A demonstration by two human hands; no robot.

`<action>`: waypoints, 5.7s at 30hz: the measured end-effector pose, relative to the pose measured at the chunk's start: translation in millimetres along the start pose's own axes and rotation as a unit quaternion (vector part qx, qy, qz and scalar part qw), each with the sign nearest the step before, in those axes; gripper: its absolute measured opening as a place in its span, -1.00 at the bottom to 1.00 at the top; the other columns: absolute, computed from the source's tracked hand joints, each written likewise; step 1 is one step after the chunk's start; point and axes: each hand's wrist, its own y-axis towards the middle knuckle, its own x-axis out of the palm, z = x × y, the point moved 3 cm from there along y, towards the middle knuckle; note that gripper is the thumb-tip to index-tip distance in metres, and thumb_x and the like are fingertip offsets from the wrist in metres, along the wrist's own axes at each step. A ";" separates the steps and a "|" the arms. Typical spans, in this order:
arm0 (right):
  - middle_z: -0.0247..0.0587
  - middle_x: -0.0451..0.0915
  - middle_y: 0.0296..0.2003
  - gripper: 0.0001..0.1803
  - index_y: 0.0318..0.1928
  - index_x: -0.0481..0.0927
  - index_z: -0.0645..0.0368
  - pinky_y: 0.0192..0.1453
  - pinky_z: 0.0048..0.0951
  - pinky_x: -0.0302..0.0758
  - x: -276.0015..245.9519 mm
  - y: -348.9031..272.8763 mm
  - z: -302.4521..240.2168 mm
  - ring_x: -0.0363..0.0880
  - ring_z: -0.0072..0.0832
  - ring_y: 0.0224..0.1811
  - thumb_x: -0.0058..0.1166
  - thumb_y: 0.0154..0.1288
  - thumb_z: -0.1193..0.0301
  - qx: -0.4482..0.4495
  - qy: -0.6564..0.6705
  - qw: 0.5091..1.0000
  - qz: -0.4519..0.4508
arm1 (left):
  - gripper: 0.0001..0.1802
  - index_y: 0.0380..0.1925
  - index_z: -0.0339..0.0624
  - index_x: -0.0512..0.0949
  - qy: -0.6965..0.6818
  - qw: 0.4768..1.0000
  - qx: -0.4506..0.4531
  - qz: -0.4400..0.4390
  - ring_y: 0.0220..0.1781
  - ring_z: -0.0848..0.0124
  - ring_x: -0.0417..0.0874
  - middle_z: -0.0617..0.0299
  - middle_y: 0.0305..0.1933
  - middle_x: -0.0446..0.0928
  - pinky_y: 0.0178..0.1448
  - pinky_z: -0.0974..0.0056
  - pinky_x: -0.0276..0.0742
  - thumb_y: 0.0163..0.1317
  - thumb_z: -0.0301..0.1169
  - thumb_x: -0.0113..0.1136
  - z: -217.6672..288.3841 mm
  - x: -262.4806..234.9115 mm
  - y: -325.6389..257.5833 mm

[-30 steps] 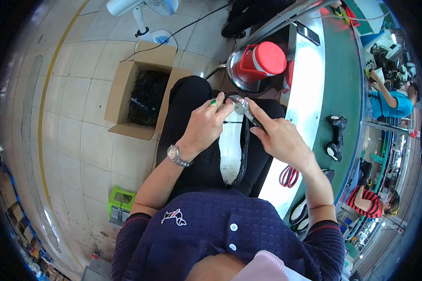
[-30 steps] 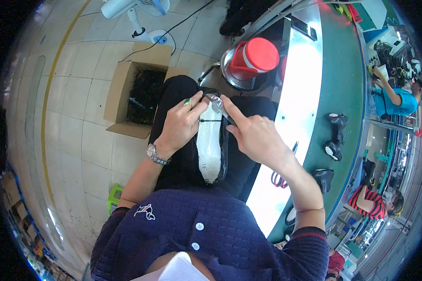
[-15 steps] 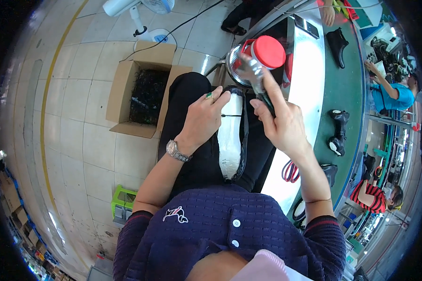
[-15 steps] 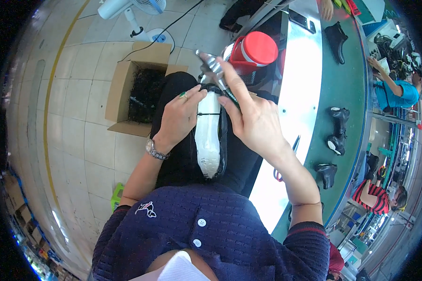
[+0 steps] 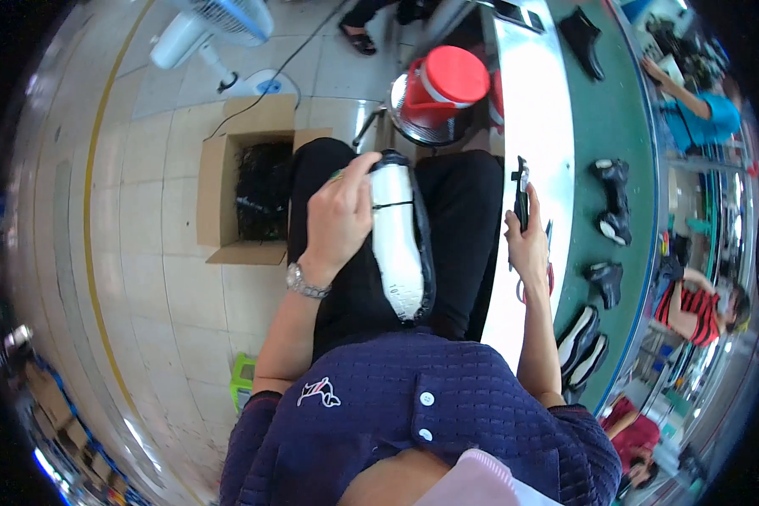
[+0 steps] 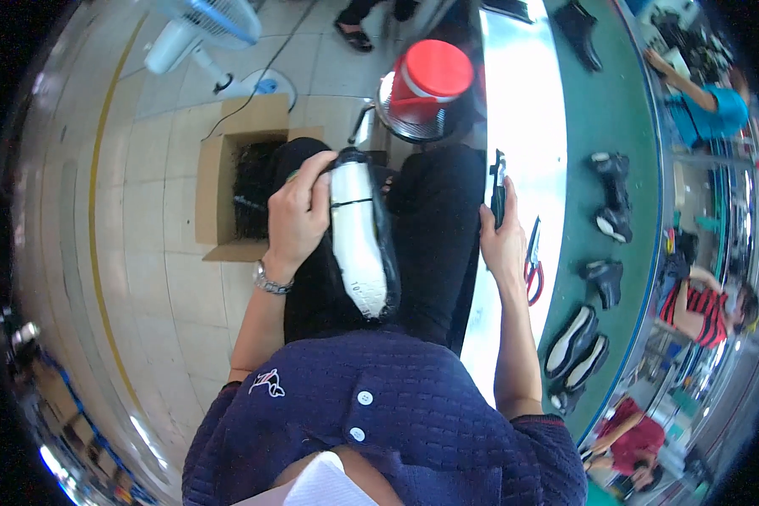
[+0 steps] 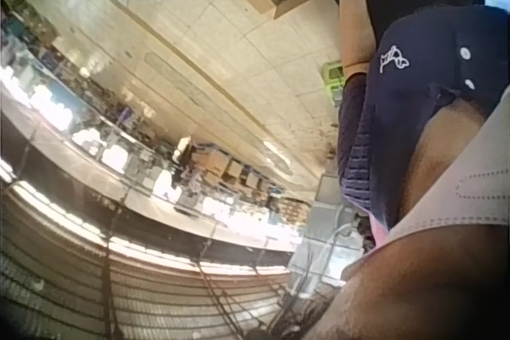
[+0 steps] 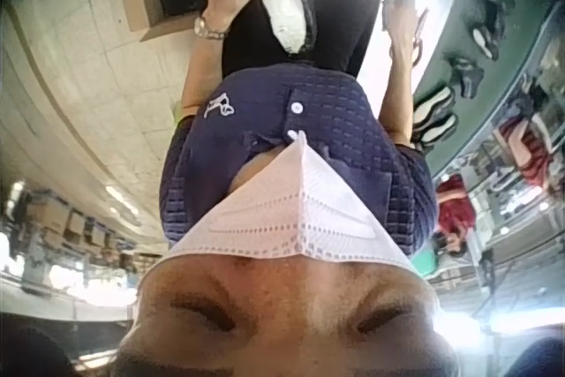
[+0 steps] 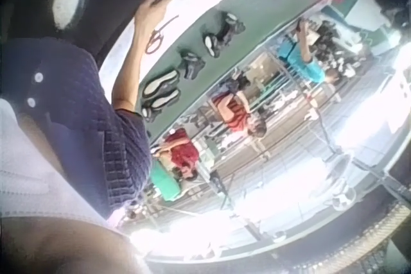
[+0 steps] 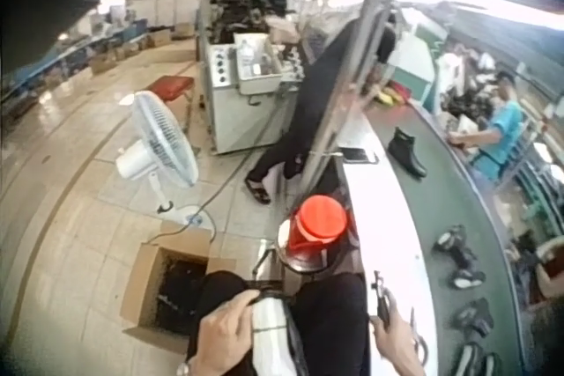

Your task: Trim and inspect the soles and edges of black boots using small pliers and scissors.

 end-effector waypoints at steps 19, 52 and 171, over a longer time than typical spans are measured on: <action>-0.25 0.60 -0.54 -0.55 -0.06 0.47 0.38 -0.44 -0.55 0.45 -5.1 -81.9 169.7 0.56 -0.53 -0.54 0.28 0.21 0.30 0.231 0.160 0.960 0.013 | -0.55 0.21 -0.25 0.44 -0.143 0.977 -0.153 -0.023 0.01 0.41 0.63 -0.01 0.08 0.61 0.04 0.34 0.53 0.34 -0.38 0.17 -5.5 -1.7 -7.5; -0.40 0.36 -0.72 -0.29 -0.51 0.46 0.13 -0.61 -0.56 0.36 20.6 -118.4 -62.4 0.41 -0.63 -0.70 -0.18 0.33 -0.31 0.044 0.317 0.846 -0.426 | -0.80 -0.17 -0.24 0.62 0.146 0.982 0.084 0.089 -0.07 0.20 0.68 0.07 0.01 0.63 -0.02 0.25 0.60 0.19 -0.49 0.27 16.0 -0.8 -43.9; -0.16 0.55 -0.62 -0.34 0.44 0.07 0.16 -0.43 -0.39 0.51 -51.0 35.1 -64.9 0.59 -0.41 -0.60 -0.03 0.41 0.41 -0.147 0.030 0.983 -0.103 | -0.31 0.12 -0.47 0.45 0.204 0.942 0.246 -0.102 0.24 -0.05 0.44 -0.21 0.22 0.42 0.38 0.01 0.28 0.02 -0.25 0.38 50.2 98.1 16.7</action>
